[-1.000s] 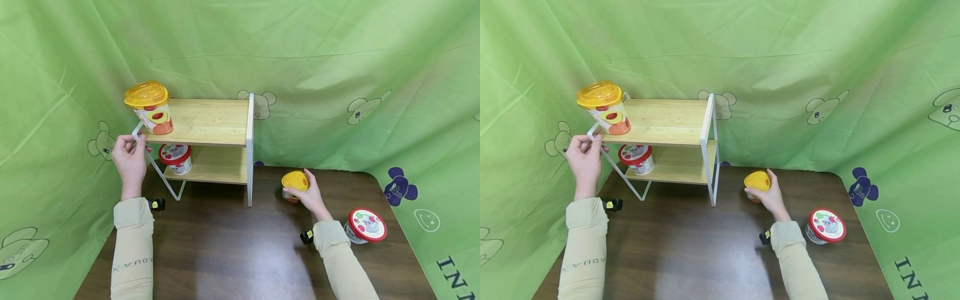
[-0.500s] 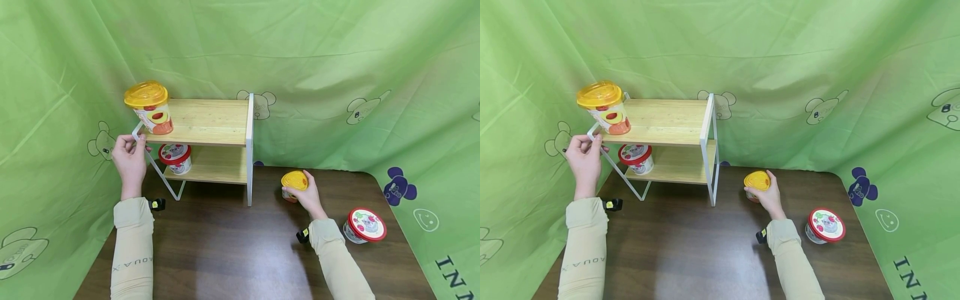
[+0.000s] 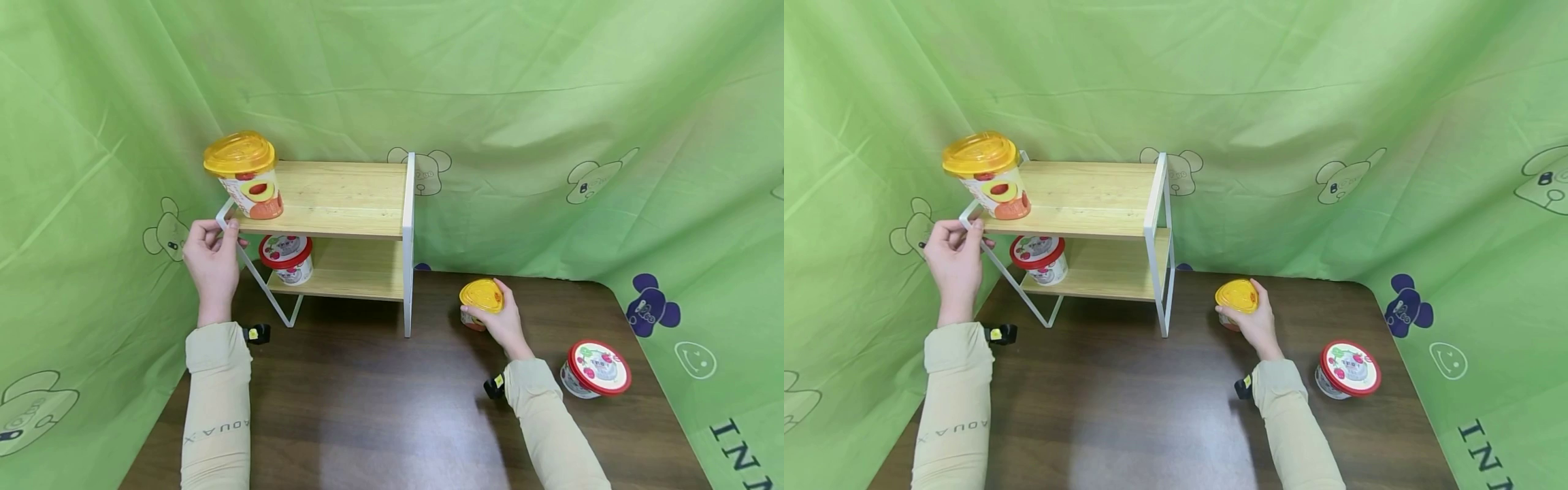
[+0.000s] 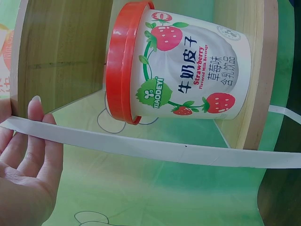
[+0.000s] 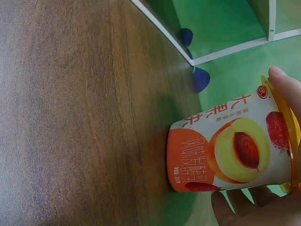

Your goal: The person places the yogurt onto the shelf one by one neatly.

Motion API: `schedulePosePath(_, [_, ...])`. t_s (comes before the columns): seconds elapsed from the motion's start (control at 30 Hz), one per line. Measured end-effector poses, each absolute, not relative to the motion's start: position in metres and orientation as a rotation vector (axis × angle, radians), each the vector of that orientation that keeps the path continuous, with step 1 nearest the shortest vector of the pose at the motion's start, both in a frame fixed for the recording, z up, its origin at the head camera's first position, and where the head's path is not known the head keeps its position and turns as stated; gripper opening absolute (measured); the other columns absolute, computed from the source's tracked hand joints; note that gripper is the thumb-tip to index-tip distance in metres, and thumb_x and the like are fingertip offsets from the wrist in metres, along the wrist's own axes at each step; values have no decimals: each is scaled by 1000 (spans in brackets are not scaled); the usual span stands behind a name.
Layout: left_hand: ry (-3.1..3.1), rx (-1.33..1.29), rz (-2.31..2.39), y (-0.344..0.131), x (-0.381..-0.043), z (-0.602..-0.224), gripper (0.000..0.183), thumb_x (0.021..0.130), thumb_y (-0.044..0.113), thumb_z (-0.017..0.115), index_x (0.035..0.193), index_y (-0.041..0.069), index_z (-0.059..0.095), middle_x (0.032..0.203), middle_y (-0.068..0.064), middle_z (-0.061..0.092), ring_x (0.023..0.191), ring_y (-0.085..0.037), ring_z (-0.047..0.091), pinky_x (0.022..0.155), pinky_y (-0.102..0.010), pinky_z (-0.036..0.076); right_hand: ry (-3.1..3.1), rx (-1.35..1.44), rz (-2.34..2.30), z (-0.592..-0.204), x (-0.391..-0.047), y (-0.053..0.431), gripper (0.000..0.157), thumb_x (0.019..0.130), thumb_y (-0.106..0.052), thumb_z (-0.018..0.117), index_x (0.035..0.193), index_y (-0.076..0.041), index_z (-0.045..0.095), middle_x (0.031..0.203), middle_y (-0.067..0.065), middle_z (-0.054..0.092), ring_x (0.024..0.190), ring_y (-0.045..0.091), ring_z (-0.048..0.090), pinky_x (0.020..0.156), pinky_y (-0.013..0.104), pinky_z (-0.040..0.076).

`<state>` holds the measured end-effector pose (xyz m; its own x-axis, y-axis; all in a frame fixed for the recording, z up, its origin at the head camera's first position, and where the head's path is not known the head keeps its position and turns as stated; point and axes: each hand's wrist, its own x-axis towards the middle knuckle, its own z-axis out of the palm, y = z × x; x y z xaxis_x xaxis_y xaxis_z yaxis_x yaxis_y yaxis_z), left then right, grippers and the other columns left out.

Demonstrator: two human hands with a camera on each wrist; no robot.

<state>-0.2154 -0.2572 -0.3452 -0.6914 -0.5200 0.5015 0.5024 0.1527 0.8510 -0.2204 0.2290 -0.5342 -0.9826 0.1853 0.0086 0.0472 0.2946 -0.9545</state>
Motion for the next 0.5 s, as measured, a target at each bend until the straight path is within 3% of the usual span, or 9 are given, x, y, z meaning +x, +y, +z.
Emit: schedulePosePath(0.5, [-1659,26,-1648,-257,-216,-346,8,96,4,71,95,3,63,113,-17,73,58,-15,63,60,-22,59,-2401,-226,1838,-533,-216,227,107,78,-24,92,160,-16,25,153,16,39,132,30,41,114,44,34])
